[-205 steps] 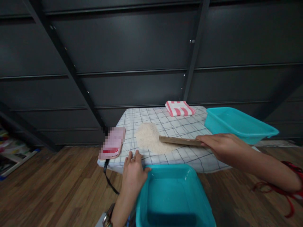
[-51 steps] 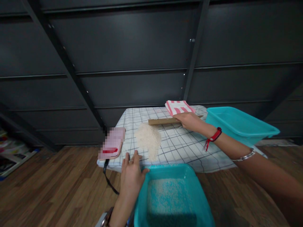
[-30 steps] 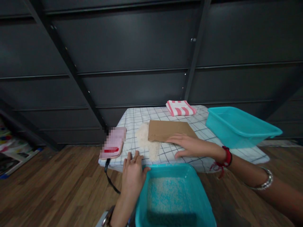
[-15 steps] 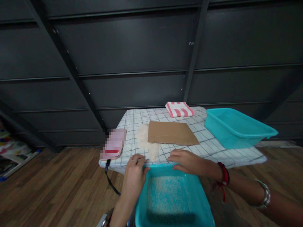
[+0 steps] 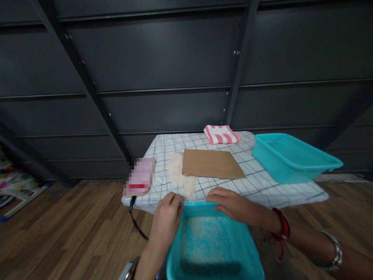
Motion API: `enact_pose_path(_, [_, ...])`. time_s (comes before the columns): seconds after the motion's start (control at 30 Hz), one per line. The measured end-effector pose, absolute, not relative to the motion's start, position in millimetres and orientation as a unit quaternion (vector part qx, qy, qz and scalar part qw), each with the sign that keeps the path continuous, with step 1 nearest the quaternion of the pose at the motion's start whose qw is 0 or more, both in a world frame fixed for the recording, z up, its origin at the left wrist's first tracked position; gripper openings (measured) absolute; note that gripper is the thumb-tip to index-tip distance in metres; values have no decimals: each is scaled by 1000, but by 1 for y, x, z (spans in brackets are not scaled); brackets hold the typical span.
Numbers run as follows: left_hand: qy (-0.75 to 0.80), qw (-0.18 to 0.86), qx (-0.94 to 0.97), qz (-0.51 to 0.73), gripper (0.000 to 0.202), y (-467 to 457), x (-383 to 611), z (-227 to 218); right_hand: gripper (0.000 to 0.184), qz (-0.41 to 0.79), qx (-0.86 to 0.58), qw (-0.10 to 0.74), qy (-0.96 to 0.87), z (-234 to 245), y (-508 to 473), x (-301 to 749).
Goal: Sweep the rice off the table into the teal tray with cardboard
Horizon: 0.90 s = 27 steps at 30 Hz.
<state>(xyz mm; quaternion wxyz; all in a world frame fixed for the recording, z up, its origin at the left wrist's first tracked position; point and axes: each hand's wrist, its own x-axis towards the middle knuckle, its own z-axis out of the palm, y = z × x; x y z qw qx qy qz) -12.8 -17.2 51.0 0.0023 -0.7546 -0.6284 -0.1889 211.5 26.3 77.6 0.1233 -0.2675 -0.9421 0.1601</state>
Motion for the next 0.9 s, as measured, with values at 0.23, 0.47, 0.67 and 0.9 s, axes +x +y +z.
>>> enact_pose_path(0.23, [-644,-35,-735,-211,25,-27,-6,44,37,91,-206,157,-962,56,3,221])
enact_pose_path(0.47, [-548,-28,-775,-313,28,-30,-5,34,39,77,-225,159,-958,56,6,223])
enact_pose_path(0.67, [-568,48,-758,-318,25,-45,0,26,35,121,-172,140,-968,61,3,224])
enact_pose_path(0.9, [-597,135,-744,-268,20,-51,-2,31,35,93,-214,141,-962,64,0,220])
